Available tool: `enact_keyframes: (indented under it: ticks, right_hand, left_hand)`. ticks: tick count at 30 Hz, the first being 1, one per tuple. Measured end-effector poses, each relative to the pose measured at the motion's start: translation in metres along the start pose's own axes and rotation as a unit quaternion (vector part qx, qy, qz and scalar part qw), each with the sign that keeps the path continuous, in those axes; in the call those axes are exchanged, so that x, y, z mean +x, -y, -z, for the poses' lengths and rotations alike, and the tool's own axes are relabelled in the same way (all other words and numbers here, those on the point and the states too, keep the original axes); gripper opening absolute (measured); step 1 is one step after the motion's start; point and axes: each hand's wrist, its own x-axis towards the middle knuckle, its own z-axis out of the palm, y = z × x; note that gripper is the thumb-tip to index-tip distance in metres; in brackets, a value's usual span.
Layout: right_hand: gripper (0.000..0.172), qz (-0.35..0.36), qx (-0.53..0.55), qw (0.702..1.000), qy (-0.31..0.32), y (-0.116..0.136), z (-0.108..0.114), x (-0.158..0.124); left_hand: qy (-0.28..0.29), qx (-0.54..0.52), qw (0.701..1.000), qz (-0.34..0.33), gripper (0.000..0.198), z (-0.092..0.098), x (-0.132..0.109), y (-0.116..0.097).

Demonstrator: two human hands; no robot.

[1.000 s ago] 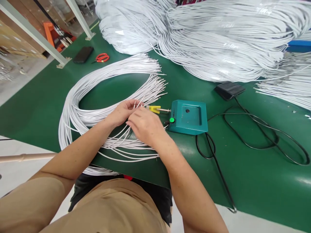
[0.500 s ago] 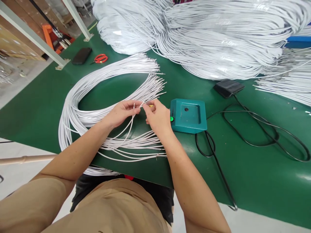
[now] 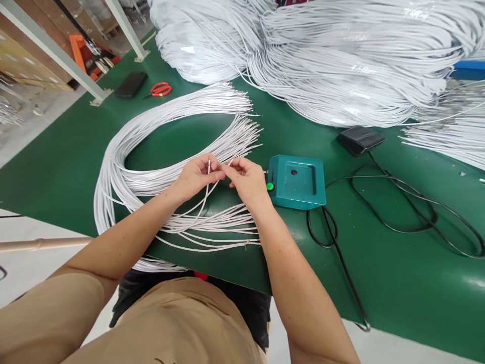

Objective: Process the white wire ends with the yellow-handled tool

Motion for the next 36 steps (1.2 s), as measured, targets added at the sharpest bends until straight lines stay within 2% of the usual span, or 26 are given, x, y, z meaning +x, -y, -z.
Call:
enact_keyframes:
  ticks: [6,12,15,18,24,27,29,30,32,36]
  right_hand:
    - [0.028,0.022,0.154,0.988,0.002,0.0017,-0.0019,0.0014]
    - [0.028,0.002,0.076,0.995,-0.067,0.0015,-0.0039,-0.0005]
    - [0.021,0.012,0.062,0.996,-0.062,-0.0016,-0.0033,0.0009]
    - [0.016,0.013,0.092,0.994,-0.054,-0.0019,-0.0021,0.0028]
    - [0.018,-0.063,0.21,0.976,0.0,-0.0017,-0.004,0.0036]
    - [0.01,-0.019,0.167,0.986,-0.013,-0.0029,-0.0046,0.0026]
    - [0.024,0.034,0.118,0.992,-0.022,-0.0023,-0.0043,0.0017]
    - [0.026,0.056,0.093,0.994,-0.02,-0.0015,-0.004,0.0012]
    - [0.019,0.078,0.055,0.995,-0.018,0.0004,-0.0035,0.0006]
    - [0.005,0.067,0.04,0.996,-0.042,0.0012,-0.0028,0.0018]
  left_hand:
    - [0.001,-0.013,1.0,-0.009,0.04,-0.0008,-0.0007,-0.0043]
    - [-0.011,0.014,1.0,-0.018,0.035,0.0022,0.0004,0.0013]
    - [-0.005,0.025,0.999,-0.025,0.035,0.0018,0.0,0.0013]
    - [0.001,0.017,0.999,-0.028,0.035,-0.0004,-0.0011,-0.001]
    - [0.023,-0.043,0.999,-0.007,0.042,-0.0049,-0.0015,-0.0033]
    - [0.045,-0.06,0.997,-0.006,0.045,-0.0049,-0.0003,-0.0016]
    - [0.046,-0.058,0.997,-0.008,0.044,-0.0041,-0.0002,0.0003]
    - [0.047,-0.053,0.997,-0.007,0.043,-0.0036,-0.0004,0.0013]
    - [0.055,-0.041,0.998,-0.006,0.04,-0.0024,-0.0009,0.0027]
    - [0.068,-0.034,0.997,-0.013,0.038,0.0002,-0.0008,0.0034]
